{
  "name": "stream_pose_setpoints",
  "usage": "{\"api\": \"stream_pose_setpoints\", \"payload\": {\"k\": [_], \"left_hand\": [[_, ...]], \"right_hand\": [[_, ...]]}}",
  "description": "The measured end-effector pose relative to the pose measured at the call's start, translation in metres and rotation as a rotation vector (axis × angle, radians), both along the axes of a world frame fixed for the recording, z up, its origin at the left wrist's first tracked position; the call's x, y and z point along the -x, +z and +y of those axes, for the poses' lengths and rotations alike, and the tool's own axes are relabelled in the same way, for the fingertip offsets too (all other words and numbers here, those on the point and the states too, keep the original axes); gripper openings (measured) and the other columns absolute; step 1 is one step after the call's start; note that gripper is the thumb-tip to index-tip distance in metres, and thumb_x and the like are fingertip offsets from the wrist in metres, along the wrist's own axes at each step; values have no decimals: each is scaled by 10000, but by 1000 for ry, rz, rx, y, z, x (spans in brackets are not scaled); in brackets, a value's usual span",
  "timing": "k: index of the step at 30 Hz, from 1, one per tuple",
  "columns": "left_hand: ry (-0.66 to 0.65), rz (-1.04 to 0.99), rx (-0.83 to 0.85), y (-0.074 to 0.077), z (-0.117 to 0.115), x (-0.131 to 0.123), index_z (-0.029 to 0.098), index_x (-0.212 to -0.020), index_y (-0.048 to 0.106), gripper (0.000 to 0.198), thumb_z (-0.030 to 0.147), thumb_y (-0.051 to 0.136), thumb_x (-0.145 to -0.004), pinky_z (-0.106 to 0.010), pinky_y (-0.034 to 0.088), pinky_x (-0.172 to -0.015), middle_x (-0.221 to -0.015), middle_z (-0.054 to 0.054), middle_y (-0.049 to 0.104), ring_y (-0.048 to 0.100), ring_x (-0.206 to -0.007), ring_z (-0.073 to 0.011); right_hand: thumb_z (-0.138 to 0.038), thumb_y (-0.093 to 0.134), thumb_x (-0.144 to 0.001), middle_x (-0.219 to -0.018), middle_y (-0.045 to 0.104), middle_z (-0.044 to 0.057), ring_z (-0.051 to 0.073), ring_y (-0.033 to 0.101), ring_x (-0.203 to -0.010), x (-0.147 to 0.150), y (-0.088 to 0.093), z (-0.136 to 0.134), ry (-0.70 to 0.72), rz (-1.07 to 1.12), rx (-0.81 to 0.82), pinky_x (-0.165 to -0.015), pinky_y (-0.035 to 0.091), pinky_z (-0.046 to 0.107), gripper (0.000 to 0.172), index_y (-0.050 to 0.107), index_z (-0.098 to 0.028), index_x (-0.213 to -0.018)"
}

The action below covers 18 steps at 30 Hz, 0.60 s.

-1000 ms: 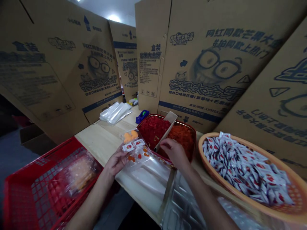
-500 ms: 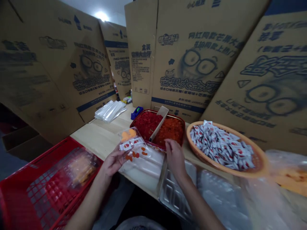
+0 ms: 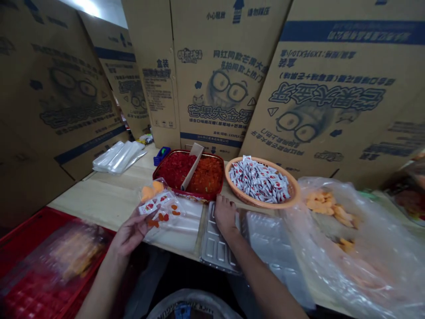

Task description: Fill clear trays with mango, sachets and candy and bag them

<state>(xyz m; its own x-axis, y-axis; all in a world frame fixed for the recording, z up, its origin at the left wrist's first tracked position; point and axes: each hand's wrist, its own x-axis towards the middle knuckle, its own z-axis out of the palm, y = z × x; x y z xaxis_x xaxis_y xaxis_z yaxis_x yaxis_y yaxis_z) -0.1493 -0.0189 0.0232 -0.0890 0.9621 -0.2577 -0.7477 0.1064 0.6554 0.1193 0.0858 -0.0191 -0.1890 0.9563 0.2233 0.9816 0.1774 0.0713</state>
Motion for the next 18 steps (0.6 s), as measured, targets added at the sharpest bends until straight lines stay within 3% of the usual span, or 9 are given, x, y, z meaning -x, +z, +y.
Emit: {"api": "stream_pose_setpoints", "payload": {"k": [5,11,18], "left_hand": [[13,-11,-2,-2,-4,-2,256,-1242,440,607,-25,516,-710,-408,460,-909,-1160,-68,604,550,-1089,-229],[1,-22,-7,-6,-8,0,253,-1259,399,618,-31,503,-720,-418,450,-916,-1168,-82,594,545,-1097,-231],[-2,-37,21,-3,-11,-2,263,-1278,354,636,-30,487,-729,-423,461,-894,-1167,-82,593,559,-1077,-242]], "right_hand": [[-99,263,-878,-984,585,150,257,527,-900,1,-5,2,24,5,-16,-741,329,374,297,521,-106,-1025],[-162,288,-900,-857,614,136,243,541,-847,1,-8,1,-13,6,-60,-811,288,386,264,548,-114,-900],[-167,301,-897,-860,623,102,232,539,-853,-3,-5,2,-21,124,-34,-728,270,351,247,547,-140,-891]]}}
